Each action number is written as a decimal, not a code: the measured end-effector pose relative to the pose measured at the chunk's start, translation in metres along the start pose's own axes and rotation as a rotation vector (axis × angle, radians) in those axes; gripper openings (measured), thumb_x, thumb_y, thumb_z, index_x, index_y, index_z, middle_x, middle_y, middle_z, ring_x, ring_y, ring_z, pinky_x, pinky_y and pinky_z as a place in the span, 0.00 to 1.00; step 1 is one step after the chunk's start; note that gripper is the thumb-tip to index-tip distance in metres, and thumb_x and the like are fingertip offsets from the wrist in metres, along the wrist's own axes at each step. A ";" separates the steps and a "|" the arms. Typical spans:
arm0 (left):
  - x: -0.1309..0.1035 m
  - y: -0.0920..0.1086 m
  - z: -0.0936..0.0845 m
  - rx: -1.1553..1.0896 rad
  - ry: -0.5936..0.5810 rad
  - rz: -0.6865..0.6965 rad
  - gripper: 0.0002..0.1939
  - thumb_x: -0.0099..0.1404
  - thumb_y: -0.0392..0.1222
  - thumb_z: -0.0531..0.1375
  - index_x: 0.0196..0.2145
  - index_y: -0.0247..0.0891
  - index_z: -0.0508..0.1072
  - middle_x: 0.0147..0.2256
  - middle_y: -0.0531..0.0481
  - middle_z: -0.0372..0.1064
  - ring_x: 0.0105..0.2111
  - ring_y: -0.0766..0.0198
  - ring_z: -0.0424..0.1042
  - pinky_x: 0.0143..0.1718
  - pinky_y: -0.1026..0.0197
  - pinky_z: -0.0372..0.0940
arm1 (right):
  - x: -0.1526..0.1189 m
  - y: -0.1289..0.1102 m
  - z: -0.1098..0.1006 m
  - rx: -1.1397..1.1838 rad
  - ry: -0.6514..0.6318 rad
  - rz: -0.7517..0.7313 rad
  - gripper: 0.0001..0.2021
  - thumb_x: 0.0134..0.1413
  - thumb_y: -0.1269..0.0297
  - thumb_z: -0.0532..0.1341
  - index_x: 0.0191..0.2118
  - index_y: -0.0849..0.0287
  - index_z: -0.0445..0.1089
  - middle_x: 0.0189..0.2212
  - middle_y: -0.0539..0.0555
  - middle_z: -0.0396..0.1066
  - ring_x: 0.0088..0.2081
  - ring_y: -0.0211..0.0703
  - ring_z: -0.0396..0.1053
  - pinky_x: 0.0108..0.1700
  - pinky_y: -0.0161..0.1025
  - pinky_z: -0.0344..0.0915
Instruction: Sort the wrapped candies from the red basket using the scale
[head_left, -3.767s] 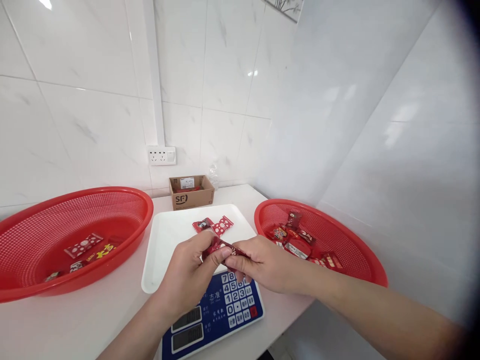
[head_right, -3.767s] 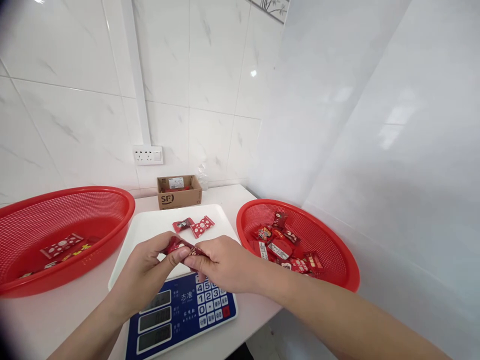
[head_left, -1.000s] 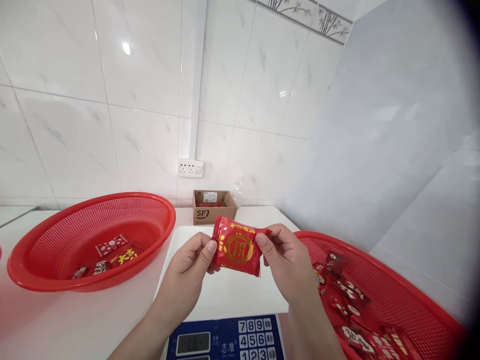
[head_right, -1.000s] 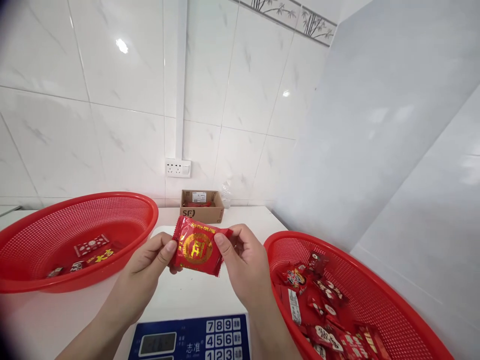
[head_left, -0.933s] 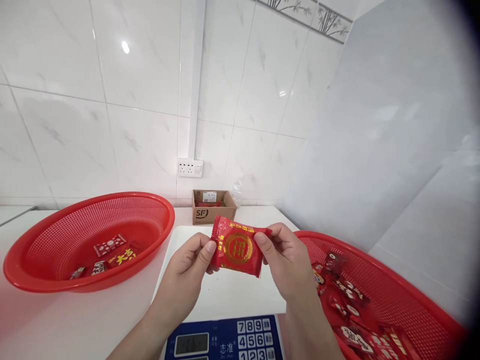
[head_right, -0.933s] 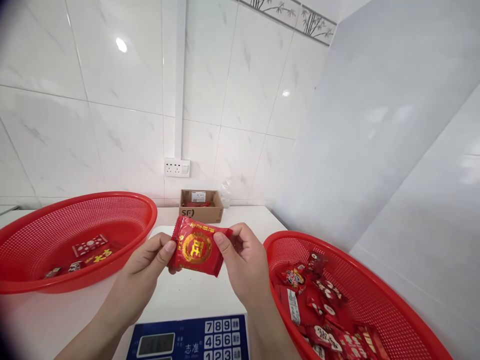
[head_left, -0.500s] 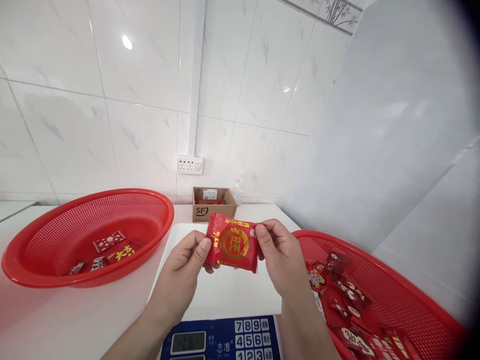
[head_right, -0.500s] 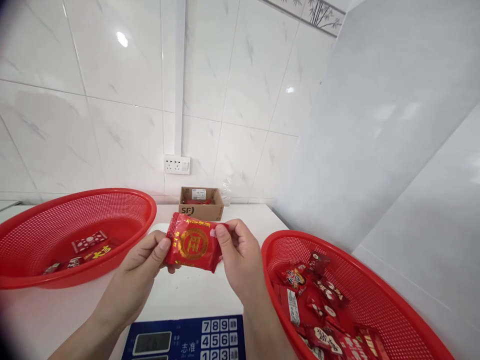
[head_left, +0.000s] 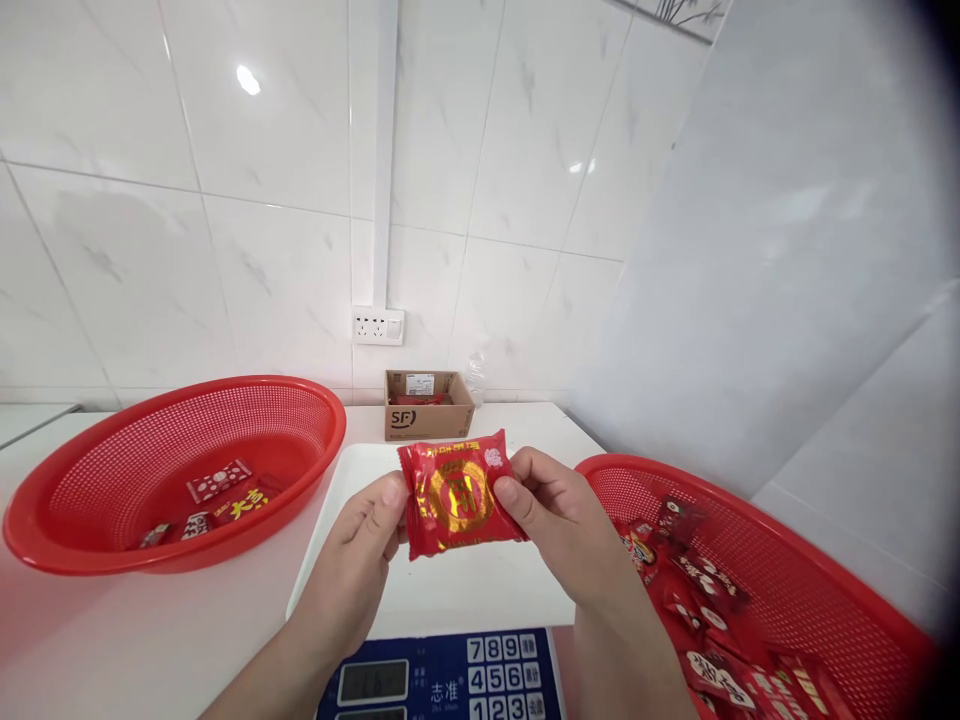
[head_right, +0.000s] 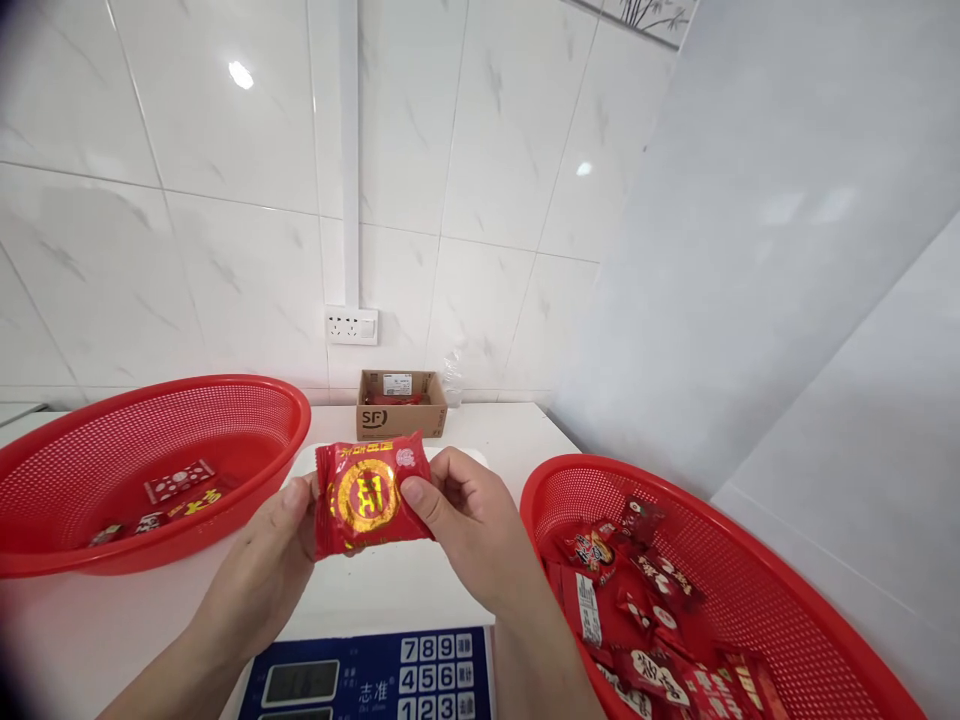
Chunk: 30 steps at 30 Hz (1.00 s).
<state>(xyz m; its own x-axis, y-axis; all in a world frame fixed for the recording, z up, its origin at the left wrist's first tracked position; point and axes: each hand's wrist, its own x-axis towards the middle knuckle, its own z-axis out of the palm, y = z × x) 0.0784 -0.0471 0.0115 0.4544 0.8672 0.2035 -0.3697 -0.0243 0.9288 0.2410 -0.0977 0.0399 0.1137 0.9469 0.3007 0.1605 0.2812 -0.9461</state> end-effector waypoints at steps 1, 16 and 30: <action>0.000 0.001 -0.001 -0.005 -0.032 -0.030 0.22 0.58 0.62 0.52 0.31 0.39 0.70 0.32 0.46 0.70 0.33 0.60 0.68 0.30 0.62 0.63 | 0.000 0.000 -0.001 0.009 -0.029 0.018 0.18 0.50 0.51 0.59 0.22 0.57 0.54 0.18 0.42 0.51 0.20 0.30 0.47 0.21 0.30 0.48; -0.002 0.004 -0.006 0.362 -0.084 0.016 0.21 0.63 0.54 0.49 0.23 0.37 0.70 0.26 0.50 0.68 0.28 0.66 0.63 0.30 0.65 0.59 | 0.003 -0.002 0.005 -0.282 0.349 -0.124 0.12 0.55 0.56 0.55 0.26 0.57 0.61 0.19 0.45 0.62 0.21 0.32 0.58 0.22 0.29 0.56; -0.003 0.009 -0.002 0.300 -0.408 -0.110 0.13 0.61 0.48 0.55 0.27 0.38 0.73 0.28 0.53 0.68 0.30 0.68 0.65 0.33 0.67 0.60 | 0.003 -0.002 0.002 -0.301 0.411 -0.120 0.12 0.52 0.56 0.58 0.25 0.57 0.63 0.17 0.45 0.63 0.19 0.31 0.58 0.19 0.28 0.55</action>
<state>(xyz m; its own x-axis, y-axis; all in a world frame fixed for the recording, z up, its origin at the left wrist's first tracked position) 0.0722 -0.0492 0.0183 0.7785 0.6099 0.1482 -0.0806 -0.1369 0.9873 0.2392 -0.0953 0.0428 0.4427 0.7547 0.4843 0.4638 0.2694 -0.8439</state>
